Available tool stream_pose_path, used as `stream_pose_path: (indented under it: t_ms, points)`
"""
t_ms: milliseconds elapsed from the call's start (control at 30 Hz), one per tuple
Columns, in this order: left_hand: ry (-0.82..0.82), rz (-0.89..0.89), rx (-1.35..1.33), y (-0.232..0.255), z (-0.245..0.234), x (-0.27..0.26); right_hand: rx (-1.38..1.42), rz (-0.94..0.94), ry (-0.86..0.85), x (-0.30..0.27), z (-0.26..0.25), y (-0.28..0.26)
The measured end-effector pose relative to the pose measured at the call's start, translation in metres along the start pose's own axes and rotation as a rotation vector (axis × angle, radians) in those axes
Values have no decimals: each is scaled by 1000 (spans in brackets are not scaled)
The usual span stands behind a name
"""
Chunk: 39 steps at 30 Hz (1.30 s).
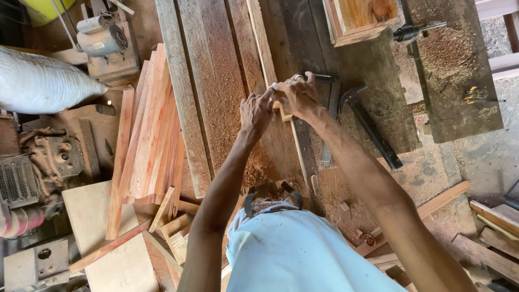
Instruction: Cutting wooden boards using a table saw.
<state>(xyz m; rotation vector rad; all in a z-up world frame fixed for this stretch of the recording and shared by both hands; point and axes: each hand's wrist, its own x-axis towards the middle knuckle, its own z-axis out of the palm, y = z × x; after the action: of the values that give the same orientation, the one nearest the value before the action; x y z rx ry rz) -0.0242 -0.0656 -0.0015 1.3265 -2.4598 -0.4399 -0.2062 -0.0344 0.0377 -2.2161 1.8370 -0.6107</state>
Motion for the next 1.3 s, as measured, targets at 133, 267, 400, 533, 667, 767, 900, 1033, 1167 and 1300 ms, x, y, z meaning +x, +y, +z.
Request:
stream_pose_path:
  t_ms: [133, 267, 400, 533, 667, 767, 900, 1033, 1167, 1300]
  points:
    - [-41, -48, -24, 0, -2, 6, -32, 6, -28, 7, 1, 3]
    - [-18, -14, -21, -9, 8, 11, -25, 22, -46, 12, 4, 9]
    - [-12, -19, -45, -13, 8, 17, -13, 8, -45, 19, 3, 10]
    - [-17, -9, -35, -12, 3, 24, 7, -13, -19, 23, 7, 15]
    - [-50, -13, -63, -11, -8, 29, 25, 66, -93, 32, -4, 8]
    - [-83, -15, -66, -11, -11, 35, 23, 52, -63, 34, 2, 15]
    - [-102, -33, -50, -16, -6, 42, 23, 33, -40, 38, 3, 17]
    - [-105, -24, -69, -25, 3, 48, 35, 61, -86, 44, 10, 24]
    - [-92, -1, -66, -30, 6, 54, 30, 38, -72, 49, 9, 27]
    - [-101, 10, -62, -32, 5, 61, -1, 70, -92, 56, 7, 24]
